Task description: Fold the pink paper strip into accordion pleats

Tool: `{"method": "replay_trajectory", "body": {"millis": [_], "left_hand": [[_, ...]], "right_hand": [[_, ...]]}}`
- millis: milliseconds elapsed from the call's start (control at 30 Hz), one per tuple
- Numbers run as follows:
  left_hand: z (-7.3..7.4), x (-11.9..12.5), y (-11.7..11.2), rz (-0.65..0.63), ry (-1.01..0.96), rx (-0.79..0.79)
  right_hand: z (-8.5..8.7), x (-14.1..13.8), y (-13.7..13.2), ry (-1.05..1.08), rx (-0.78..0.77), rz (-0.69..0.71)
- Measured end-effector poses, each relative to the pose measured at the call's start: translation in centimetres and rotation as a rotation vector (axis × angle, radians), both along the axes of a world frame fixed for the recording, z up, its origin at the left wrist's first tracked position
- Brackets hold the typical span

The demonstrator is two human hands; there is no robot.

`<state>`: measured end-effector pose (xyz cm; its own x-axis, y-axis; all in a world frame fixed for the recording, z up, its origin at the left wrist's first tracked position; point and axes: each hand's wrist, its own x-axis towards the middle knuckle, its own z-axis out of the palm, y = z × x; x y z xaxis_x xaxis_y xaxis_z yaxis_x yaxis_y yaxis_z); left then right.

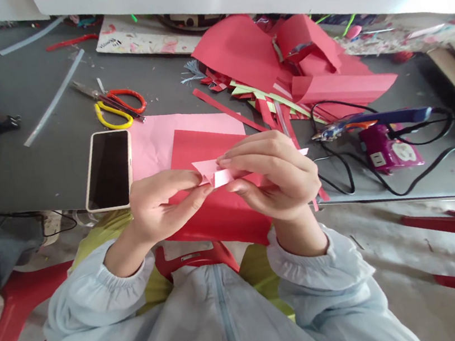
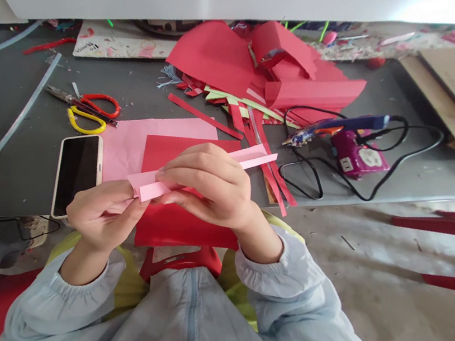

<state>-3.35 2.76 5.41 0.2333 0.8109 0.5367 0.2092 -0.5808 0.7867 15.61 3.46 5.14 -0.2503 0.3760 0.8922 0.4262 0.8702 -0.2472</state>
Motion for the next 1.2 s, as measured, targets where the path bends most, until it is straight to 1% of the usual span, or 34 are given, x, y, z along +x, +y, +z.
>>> {"method": "replay_trajectory", "body": {"millis": [200,333,433,633,867,1000,1067,1200], "left_hand": [[-0.2,-0.1,-0.1,-0.001,-0.048,0.004],[-0.5,-0.5,-0.1,-0.009,-0.025,-0.012],[-0.7,-0.6,0.1,-0.027,-0.040,0.048],[-1.1,-0.5,1.0,-0.068,-0.040,0.331],[-1.2,-0.8,0.9,-0.044,0.045,0.366],[-1.4,-0.9,1.1,-0.036,0.073,0.468],[-1.6,-0.9,1.2,-0.017,0.089,0.495],[-1.8,-1.1,1.2,0.016,0.131,0.483]], "right_hand": [[-0.1,0.1,-0.1,-0.023,0.080,-0.087],[-0.1,0.3,-0.1,-0.098,0.234,-0.162],[0.0,0.6,-0.4,-0.178,0.300,-0.179],[0.0,0.5,-1.2,-0.213,0.228,-0.222],[0.1,0.5,-1.0,-0.193,0.213,-0.200],[0.2,0.6,-0.9,-0.179,0.162,-0.182],[0.2,0.5,-0.9,-0.164,0.157,-0.170],[0.1,0.4,-0.9,-0.156,0.141,-0.166]]}}
